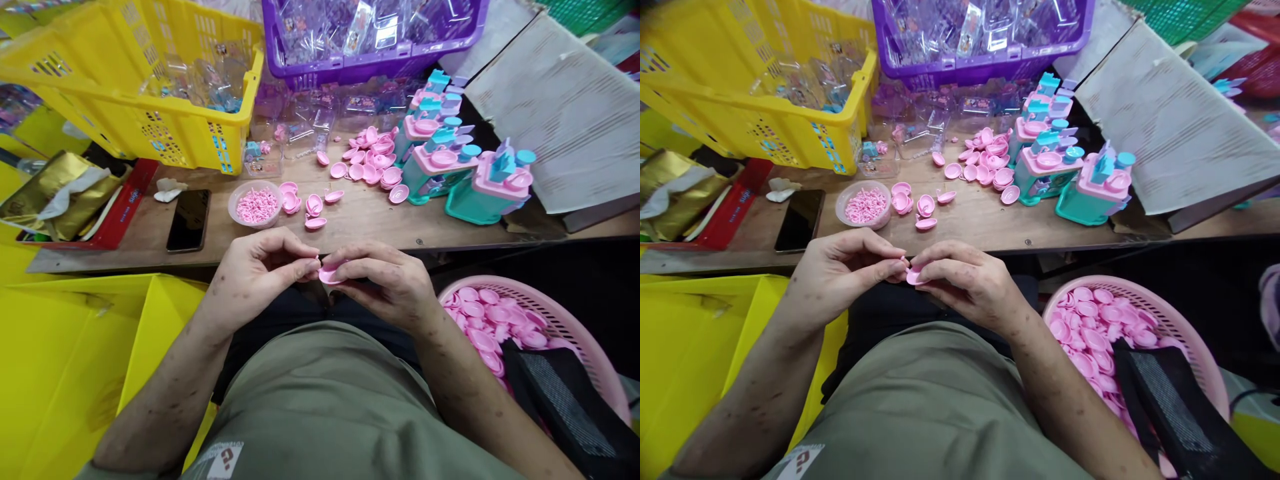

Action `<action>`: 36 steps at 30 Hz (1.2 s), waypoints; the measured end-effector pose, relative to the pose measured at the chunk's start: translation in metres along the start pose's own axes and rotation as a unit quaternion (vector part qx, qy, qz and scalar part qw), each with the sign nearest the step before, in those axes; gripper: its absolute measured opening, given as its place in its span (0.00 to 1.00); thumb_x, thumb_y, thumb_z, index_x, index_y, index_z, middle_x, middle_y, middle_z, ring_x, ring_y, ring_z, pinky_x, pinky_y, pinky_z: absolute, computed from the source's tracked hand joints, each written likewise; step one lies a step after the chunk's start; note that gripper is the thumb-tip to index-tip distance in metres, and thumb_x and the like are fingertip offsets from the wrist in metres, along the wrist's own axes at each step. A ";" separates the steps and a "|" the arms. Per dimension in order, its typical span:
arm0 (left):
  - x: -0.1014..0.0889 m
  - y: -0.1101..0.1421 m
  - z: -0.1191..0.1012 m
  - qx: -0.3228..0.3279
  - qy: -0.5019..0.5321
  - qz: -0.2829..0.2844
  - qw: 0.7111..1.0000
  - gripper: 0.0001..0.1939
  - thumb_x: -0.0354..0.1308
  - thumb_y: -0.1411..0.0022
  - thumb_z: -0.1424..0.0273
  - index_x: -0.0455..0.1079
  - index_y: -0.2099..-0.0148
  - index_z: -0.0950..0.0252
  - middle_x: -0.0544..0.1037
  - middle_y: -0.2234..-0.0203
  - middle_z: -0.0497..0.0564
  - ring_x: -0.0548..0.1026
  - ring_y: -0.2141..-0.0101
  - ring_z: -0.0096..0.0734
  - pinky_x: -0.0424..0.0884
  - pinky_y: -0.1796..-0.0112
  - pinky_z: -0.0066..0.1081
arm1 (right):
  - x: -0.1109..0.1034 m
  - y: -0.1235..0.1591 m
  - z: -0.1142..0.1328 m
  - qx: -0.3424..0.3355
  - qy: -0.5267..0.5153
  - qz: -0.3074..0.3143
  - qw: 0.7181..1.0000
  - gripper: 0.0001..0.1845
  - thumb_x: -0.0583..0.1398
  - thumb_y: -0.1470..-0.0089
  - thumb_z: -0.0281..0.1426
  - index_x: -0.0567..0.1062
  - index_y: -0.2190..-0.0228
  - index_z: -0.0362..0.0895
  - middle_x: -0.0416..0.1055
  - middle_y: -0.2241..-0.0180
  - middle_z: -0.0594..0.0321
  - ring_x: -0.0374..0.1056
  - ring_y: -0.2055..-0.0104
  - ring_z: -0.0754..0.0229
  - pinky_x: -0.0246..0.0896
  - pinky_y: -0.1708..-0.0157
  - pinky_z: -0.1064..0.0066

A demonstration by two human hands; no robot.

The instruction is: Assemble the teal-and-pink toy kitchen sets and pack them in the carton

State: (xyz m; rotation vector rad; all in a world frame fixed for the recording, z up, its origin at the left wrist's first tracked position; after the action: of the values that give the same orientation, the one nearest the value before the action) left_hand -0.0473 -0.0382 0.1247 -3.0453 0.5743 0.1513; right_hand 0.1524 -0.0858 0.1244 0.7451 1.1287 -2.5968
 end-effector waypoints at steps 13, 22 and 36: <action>0.000 -0.011 0.009 0.012 -0.068 0.067 0.995 0.18 0.74 0.32 0.58 0.85 0.45 0.61 0.89 0.56 0.55 0.87 0.59 0.40 0.86 0.56 0.34 | 0.010 0.004 -0.021 0.026 0.011 -0.052 0.998 0.04 0.69 0.28 0.30 0.82 0.54 0.51 0.82 0.55 0.61 0.82 0.53 0.57 0.81 0.50 0.66; -0.098 -0.057 0.011 0.071 -0.553 -0.110 0.823 0.12 0.59 0.27 0.57 0.81 0.54 0.56 0.84 0.58 0.56 0.81 0.50 0.58 0.74 0.43 0.53 | 0.030 -0.005 -0.127 0.152 0.158 0.054 0.974 0.08 0.72 0.34 0.29 0.86 0.53 0.51 0.78 0.44 0.53 0.76 0.45 0.47 0.74 0.41 0.49; -0.092 -0.086 0.019 -0.002 -0.604 -0.049 0.796 0.12 0.59 0.33 0.66 0.84 0.54 0.57 0.86 0.54 0.57 0.82 0.48 0.57 0.76 0.51 0.48 | -0.030 0.038 -0.144 0.202 0.261 -0.045 0.943 0.16 0.63 0.31 0.31 0.82 0.44 0.46 0.79 0.45 0.47 0.79 0.44 0.41 0.78 0.39 0.46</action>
State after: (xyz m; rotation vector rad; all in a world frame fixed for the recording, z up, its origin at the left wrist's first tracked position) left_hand -0.1032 0.0758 0.1166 -2.2119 0.2546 1.8342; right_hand 0.2452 -0.0068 0.0330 1.5790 0.7421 -2.8276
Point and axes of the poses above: each hand's wrist, its own y-axis away from the middle knuckle, its own x-axis out of the palm, z = x × y, the point moved 6 cm from there along -y, towards the middle knuckle
